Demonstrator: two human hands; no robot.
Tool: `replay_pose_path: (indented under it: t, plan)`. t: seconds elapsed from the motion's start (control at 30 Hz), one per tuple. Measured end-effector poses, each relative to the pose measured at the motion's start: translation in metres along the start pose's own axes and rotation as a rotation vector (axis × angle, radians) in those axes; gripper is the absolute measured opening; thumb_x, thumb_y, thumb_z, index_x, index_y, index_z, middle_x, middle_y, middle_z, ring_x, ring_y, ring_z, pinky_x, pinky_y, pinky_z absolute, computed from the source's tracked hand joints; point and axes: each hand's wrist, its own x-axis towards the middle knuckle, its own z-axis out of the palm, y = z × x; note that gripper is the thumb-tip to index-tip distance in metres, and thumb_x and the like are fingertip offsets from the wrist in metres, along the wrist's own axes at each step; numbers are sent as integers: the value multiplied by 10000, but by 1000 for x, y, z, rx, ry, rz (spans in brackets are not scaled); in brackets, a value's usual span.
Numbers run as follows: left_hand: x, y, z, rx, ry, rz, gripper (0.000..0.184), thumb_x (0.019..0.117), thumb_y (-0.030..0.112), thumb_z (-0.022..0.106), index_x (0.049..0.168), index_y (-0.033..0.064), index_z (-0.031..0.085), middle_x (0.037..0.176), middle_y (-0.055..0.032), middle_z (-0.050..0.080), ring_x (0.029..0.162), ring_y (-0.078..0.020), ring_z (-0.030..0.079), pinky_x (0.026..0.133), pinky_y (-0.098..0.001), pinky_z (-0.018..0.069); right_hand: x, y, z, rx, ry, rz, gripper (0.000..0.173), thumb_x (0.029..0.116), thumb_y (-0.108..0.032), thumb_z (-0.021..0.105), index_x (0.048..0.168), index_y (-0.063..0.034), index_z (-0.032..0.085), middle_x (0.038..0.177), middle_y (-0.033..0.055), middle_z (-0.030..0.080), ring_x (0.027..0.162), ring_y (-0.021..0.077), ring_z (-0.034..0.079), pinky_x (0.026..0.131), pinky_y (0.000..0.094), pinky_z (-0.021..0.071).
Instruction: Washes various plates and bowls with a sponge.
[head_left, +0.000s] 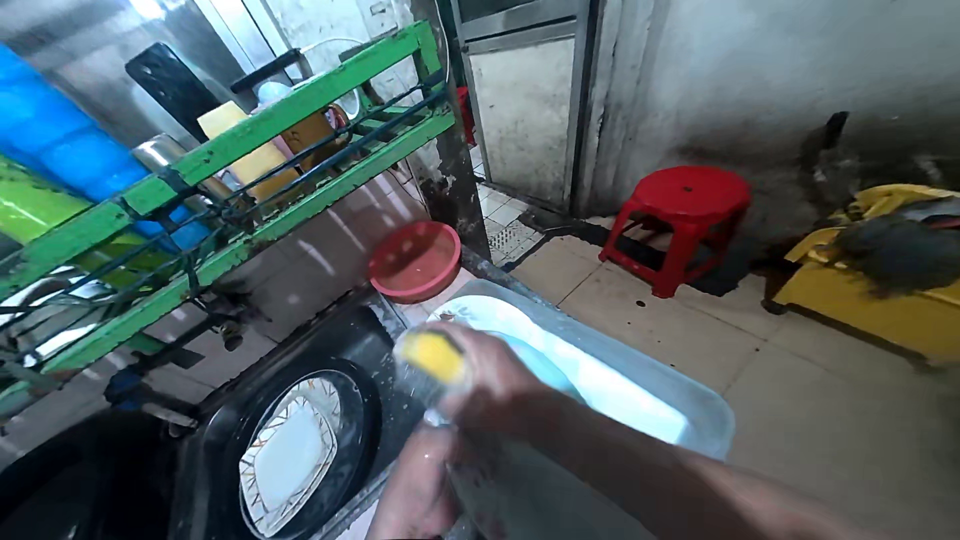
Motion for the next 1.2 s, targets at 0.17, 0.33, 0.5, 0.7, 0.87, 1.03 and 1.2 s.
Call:
replay_pose_path:
  t: [0.17, 0.33, 0.5, 0.7, 0.87, 1.03, 1.2]
  plan:
    - [-3, -8, 11, 65, 300, 172, 393, 708, -109, 565, 1086, -4, 585, 843, -89, 748, 751, -173, 744, 667, -367, 638, 20, 34, -12, -95, 301, 145, 580, 772, -153, 847, 1303, -19, 656, 1256, 201, 657, 1148, 348, 633, 964, 547, 536]
    - [22, 2, 2, -142, 357, 428, 306, 1057, 167, 342, 1242, 19, 536, 934, -122, 721, 832, -200, 739, 733, -400, 641, -8, 24, 30, -160, 200, 11, 649, 748, -296, 811, 1340, -82, 654, 1296, 176, 644, 1241, 353, 581, 1014, 554, 497]
    - [13, 30, -24, -243, 280, 520, 400, 1095, 309, 287, 1175, 78, 605, 988, -142, 740, 908, -251, 750, 780, -486, 640, -7, 47, 16, -258, 26, -8, 580, 826, -289, 774, 1365, -113, 648, 1310, 142, 653, 1263, 327, 579, 1056, 547, 479]
    - [14, -8, 2, -197, 391, 419, 429, 1110, 318, 282, 1307, 43, 546, 1049, -126, 705, 941, -197, 717, 821, -401, 618, -3, 11, 30, -212, 8, 40, 674, 762, -284, 774, 1405, -152, 617, 1405, 123, 596, 1368, 325, 491, 1118, 556, 413]
    - [-1, 1, 6, -69, 342, 596, 404, 1084, 282, 340, 1391, 45, 453, 1046, -91, 719, 941, -167, 734, 821, -390, 636, 39, 39, -4, 308, 291, 492, 709, 869, -89, 756, 1494, -30, 426, 1212, 236, 649, 1042, 345, 671, 882, 543, 565]
    - [9, 24, -21, 117, 617, 604, 724, 1044, 650, 122, 1334, 134, 539, 1064, -70, 720, 956, -194, 722, 782, -430, 633, 46, 22, -35, 980, 619, 356, 429, 934, -166, 632, 1335, -101, 496, 996, 75, 669, 816, 166, 681, 679, 370, 600]
    - [10, 38, -46, -310, 524, 222, 368, 1069, 229, 311, 1234, -15, 533, 1059, -240, 690, 938, -378, 715, 767, -539, 616, 34, 37, -72, 1069, 287, 223, 357, 920, -286, 539, 1221, -94, 562, 990, 108, 724, 812, 196, 718, 680, 349, 617]
